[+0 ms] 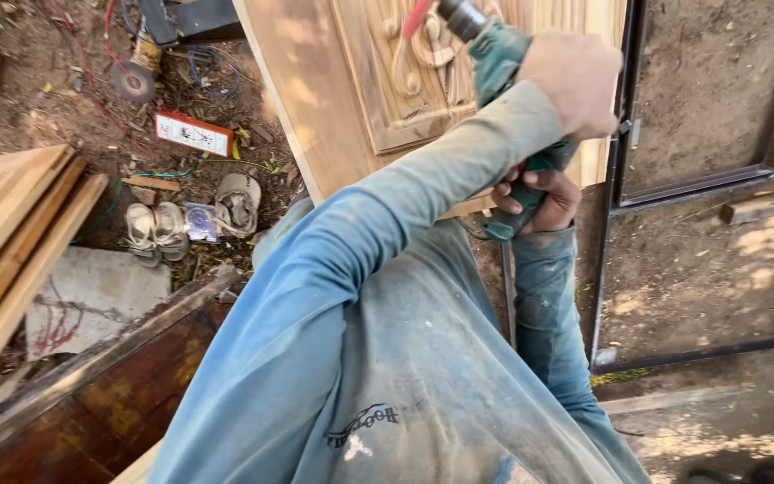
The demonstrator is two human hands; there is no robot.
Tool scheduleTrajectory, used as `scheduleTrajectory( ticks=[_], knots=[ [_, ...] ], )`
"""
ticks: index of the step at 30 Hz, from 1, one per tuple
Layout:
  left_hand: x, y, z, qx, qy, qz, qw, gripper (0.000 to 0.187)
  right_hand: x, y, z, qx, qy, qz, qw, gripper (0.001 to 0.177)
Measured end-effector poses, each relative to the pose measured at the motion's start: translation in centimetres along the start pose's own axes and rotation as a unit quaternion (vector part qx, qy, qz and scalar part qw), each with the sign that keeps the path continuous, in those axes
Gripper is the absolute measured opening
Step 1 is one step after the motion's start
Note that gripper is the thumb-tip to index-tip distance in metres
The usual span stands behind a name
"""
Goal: Using a rotary tool with a sanding attachment to sand a carved wooden door.
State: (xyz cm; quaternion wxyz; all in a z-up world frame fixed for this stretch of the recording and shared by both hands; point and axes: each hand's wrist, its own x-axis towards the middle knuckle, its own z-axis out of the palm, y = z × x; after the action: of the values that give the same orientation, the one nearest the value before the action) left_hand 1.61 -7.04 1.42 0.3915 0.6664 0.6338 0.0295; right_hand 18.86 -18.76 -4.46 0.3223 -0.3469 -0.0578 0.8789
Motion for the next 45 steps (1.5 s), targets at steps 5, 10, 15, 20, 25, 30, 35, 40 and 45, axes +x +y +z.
scheduleTrajectory(
  ticks=[5,10,15,20,25,30,35,40,45],
  knots=[
    [-1.2,-2.7,-0.1,-0.015,-0.033,-0.042,0.998,0.038,0.0,1.3,0.0,-0.058,0.057,0.044,0.996,0.022],
    [-2.2,-2.2,0.1,-0.085,0.08,0.001,0.993,0.043,-0.8,-0.5,3.0,-0.106,0.042,0.048,0.992,0.024],
    [-4.1,-3.8,-3.0,-0.088,0.132,0.024,0.987,0.04,0.4,0.2,8.9,-0.185,0.022,0.003,0.983,0.031],
    [-5.5,-6.6,-3.6,-0.108,0.141,-0.003,0.984,0.041,1.1,0.7,11.8,-0.267,0.023,0.004,0.963,0.032],
    [-4.3,-6.6,-2.5,-0.138,0.18,0.016,0.974,0.045,1.4,-0.2,10.9,-0.28,0.077,0.056,0.955,0.021],
    [-3.0,-6.8,-1.6,-0.166,0.202,0.004,0.965,0.042,2.0,-0.8,13.0,-0.321,0.091,0.045,0.942,0.021],
    [-3.5,-5.8,-2.3,-0.162,0.231,-0.005,0.959,0.04,1.1,-0.8,12.1,-0.371,0.053,0.001,0.927,0.02],
    [-5.3,-3.3,-1.8,-0.103,0.217,0.091,0.966,0.031,-1.1,-0.6,7.9,-0.382,0.0,-0.101,0.919,0.027],
    [-7.0,-3.6,0.3,-0.154,0.136,0.074,0.976,0.029,-2.4,1.0,5.1,-0.288,0.004,-0.044,0.957,0.029]
  ],
)
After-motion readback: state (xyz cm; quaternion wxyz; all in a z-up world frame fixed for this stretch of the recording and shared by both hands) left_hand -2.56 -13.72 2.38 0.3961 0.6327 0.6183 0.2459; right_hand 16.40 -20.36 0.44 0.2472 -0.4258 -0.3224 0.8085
